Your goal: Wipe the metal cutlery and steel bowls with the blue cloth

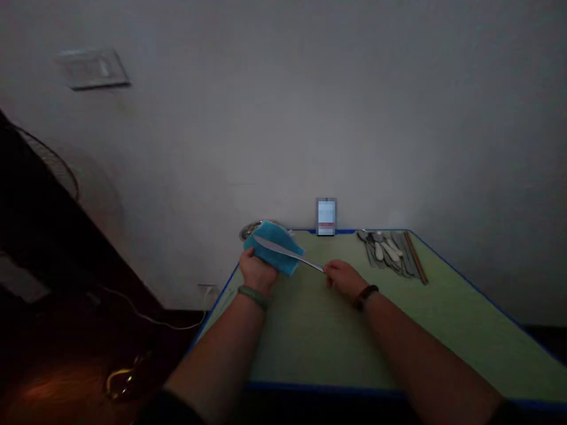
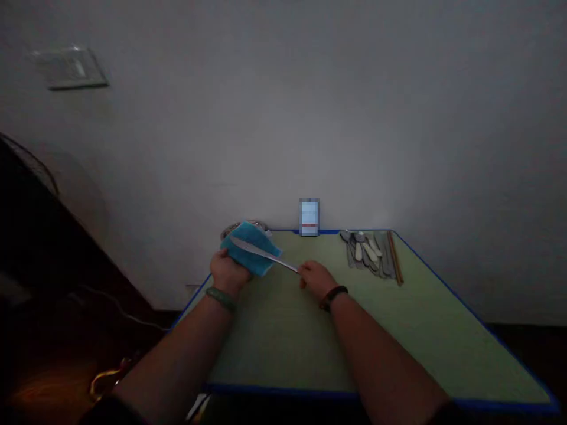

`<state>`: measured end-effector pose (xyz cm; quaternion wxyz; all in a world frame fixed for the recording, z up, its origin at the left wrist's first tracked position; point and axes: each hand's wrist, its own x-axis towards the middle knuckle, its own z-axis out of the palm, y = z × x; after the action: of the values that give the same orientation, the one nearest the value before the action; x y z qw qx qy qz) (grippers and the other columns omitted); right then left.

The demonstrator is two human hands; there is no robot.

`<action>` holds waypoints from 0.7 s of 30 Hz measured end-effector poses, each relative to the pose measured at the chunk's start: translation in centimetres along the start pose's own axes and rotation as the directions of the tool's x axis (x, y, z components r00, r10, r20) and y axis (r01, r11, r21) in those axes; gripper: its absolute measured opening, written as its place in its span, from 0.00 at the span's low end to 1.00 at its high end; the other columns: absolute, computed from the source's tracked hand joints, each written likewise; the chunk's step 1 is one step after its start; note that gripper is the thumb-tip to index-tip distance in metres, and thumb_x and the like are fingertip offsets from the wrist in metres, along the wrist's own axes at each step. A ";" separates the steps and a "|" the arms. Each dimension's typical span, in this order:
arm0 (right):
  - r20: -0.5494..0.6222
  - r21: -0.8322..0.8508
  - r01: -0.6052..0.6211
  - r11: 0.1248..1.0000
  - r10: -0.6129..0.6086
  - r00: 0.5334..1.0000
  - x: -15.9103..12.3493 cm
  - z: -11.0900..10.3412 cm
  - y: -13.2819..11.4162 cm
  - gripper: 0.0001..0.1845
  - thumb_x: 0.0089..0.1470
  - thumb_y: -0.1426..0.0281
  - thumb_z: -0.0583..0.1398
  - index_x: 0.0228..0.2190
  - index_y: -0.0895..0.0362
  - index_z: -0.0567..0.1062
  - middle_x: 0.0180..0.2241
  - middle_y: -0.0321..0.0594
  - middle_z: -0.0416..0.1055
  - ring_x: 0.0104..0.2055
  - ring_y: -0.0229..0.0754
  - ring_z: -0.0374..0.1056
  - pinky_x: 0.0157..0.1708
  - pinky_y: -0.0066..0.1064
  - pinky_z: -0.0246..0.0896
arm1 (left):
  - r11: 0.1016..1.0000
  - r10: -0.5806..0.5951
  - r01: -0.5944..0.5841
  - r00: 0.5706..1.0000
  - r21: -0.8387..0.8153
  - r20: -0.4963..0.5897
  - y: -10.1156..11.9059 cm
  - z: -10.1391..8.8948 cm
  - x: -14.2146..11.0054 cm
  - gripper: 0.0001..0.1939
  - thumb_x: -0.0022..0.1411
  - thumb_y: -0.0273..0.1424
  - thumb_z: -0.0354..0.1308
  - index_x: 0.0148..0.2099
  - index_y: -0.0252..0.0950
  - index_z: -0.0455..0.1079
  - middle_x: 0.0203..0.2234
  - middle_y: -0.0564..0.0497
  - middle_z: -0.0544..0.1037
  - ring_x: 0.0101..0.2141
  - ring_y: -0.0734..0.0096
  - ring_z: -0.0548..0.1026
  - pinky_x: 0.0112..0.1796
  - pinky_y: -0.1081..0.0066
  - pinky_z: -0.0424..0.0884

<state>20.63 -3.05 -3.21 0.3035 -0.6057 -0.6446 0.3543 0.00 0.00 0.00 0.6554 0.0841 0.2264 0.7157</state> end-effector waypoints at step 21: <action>-0.113 0.221 0.010 0.975 0.015 0.993 0.2 2.2 0.2 0.16 0.51 0.60 0.52 0.21 0.57 0.69 0.21 0.36 0.68 0.22 0.35 0.58 0.26 0.28 0.50 | 0.963 -0.265 0.256 0.957 0.084 0.120 -2.4 1.2 -2.2 0.24 0.53 0.32 0.45 0.48 0.27 0.70 0.38 0.39 0.79 0.46 0.50 0.74 0.51 0.50 0.64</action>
<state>18.91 -3.05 -4.61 0.4049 -0.5881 -0.5820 0.3892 2.94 -1.85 0.37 0.7541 0.1223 0.2163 0.6080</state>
